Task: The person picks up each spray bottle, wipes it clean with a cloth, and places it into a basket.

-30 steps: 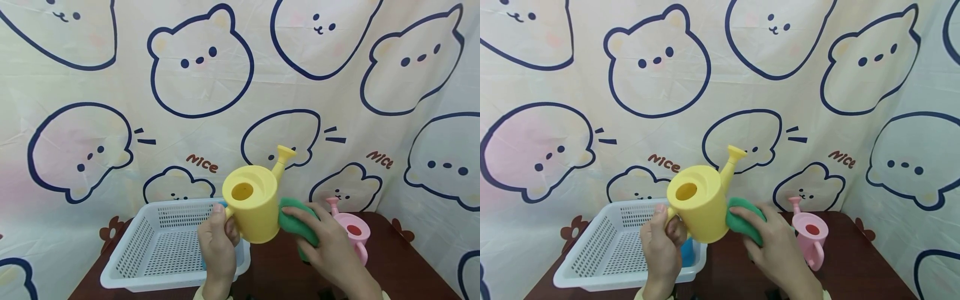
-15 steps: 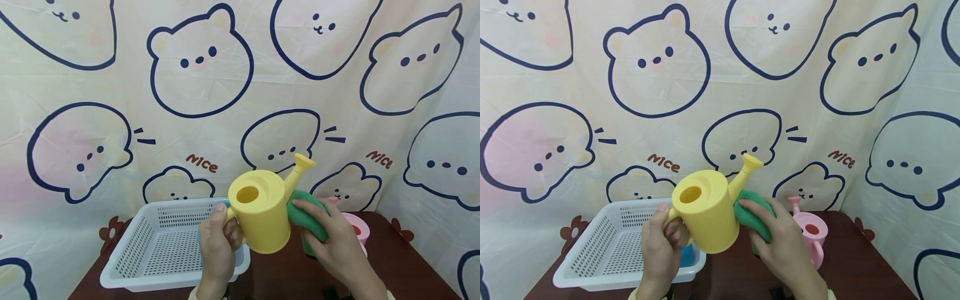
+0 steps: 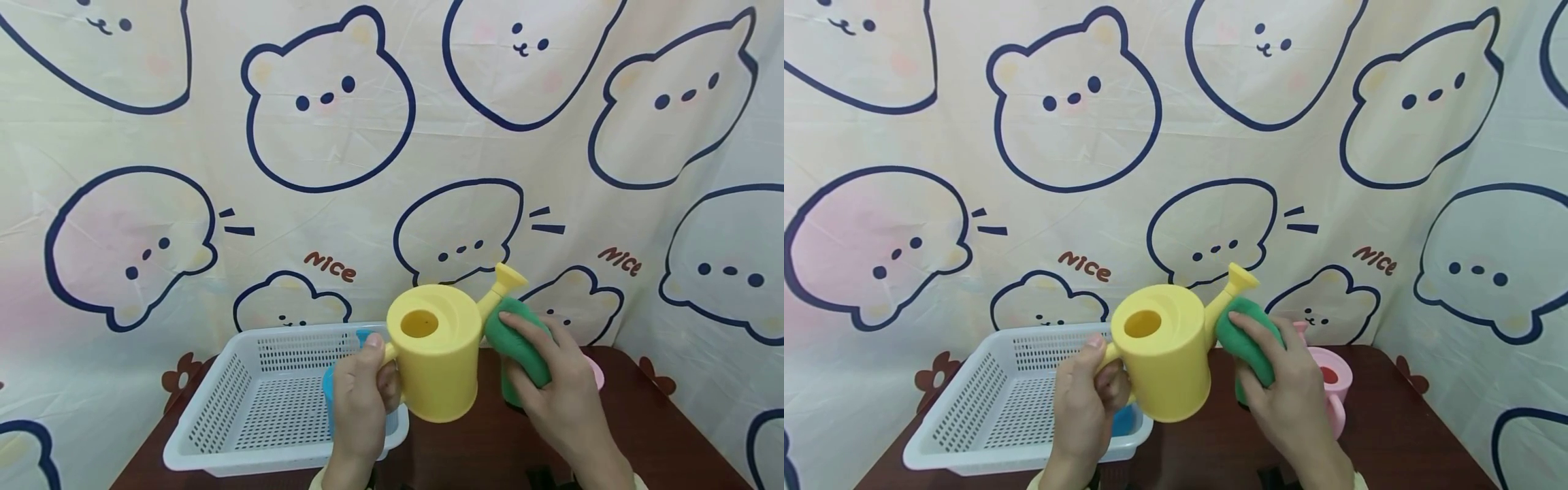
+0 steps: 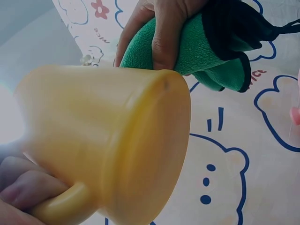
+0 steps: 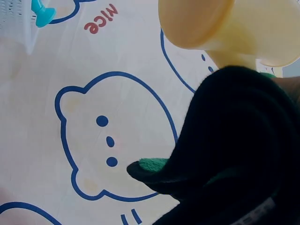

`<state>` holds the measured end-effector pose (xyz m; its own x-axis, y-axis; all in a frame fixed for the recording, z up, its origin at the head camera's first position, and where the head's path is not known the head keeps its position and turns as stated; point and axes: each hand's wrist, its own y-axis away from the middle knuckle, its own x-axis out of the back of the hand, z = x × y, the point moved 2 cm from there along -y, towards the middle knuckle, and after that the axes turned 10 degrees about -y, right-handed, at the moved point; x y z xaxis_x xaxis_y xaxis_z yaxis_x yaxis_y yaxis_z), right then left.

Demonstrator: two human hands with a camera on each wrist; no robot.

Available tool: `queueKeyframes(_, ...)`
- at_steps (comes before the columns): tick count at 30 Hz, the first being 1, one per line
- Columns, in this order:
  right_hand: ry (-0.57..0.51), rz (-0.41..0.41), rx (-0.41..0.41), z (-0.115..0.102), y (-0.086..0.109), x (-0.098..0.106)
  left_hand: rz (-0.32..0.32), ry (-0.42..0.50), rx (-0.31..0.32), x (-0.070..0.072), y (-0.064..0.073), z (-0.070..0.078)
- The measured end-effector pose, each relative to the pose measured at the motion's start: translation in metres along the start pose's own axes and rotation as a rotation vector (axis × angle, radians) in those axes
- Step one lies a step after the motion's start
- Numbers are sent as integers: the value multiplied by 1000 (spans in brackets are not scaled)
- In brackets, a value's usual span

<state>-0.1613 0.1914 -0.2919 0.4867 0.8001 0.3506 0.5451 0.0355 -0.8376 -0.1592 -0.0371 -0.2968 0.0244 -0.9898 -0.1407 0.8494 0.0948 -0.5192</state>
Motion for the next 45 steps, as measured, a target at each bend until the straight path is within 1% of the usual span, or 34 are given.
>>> queueKeyframes(5,13,75,-10,1,0,1,-17,-27,1,0,0,0)
queueKeyframes(10,-1,123,0,1,1,1,-22,-33,-7,0,1,0)
queueKeyframes(13,-17,157,16,1,1,0,-15,-43,-32,-1,1,0)
queueKeyframes(16,-26,192,27,1,1,-1,-4,-81,-59,-2,2,1)
queueKeyframes(20,-38,211,24,1,2,0,-23,-142,-89,-6,3,1)
queueKeyframes(24,-38,177,1,0,2,0,-52,-201,-161,-8,4,1)
queueKeyframes(30,20,94,-75,-2,1,1,-41,-308,-254,-9,6,0)
queueKeyframes(34,26,8,-117,-1,0,1,-37,-379,-360,-9,5,-2)
queueKeyframes(36,26,-24,-120,0,1,1,-30,-406,-417,-10,4,-4)
queueKeyframes(38,19,-47,-113,0,1,1,-22,-422,-451,-10,4,-5)
queueKeyframes(41,-12,-70,-95,2,1,2,-7,-438,-479,-10,4,-7)
queueKeyframes(45,-61,-98,-112,2,1,4,8,-428,-475,-10,4,-6)
